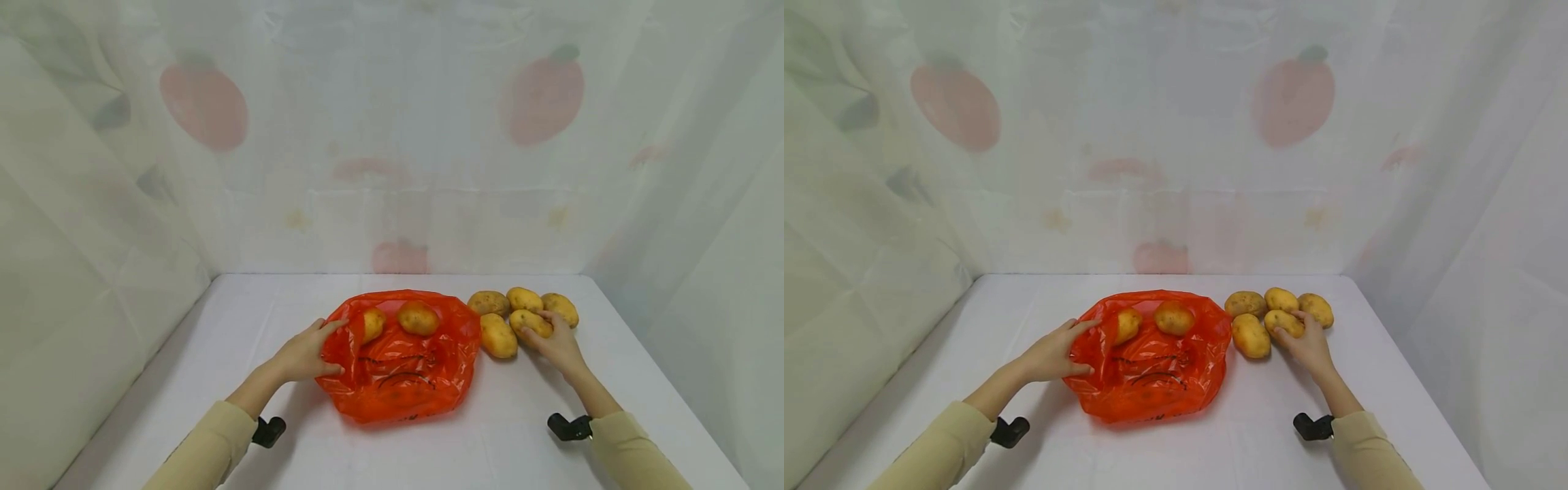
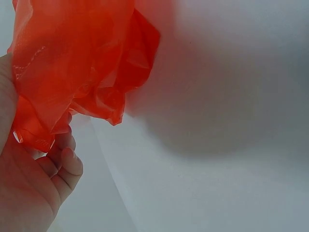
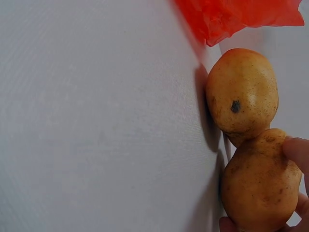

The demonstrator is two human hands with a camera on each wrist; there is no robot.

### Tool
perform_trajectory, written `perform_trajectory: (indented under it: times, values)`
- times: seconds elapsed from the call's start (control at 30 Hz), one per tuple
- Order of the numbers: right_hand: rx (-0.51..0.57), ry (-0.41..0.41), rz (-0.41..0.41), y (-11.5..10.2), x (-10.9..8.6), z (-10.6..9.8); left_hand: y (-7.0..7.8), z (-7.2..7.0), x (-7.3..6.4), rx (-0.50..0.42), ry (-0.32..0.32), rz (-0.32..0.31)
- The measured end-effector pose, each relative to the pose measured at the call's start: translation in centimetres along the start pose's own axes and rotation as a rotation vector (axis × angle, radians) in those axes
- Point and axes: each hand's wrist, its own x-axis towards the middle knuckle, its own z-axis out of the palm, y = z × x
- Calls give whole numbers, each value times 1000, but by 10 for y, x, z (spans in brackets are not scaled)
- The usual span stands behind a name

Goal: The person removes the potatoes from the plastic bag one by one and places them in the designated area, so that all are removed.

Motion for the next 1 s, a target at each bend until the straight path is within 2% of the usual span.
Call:
perform_trajectory:
  times: [0.8,1.0]
  values:
    - [-63,-11,-8,-6,2,1,1,1,0,3,-7,8]
    - [-70,-5,-34,-7,2,0,2,1,0,4,-1,14]
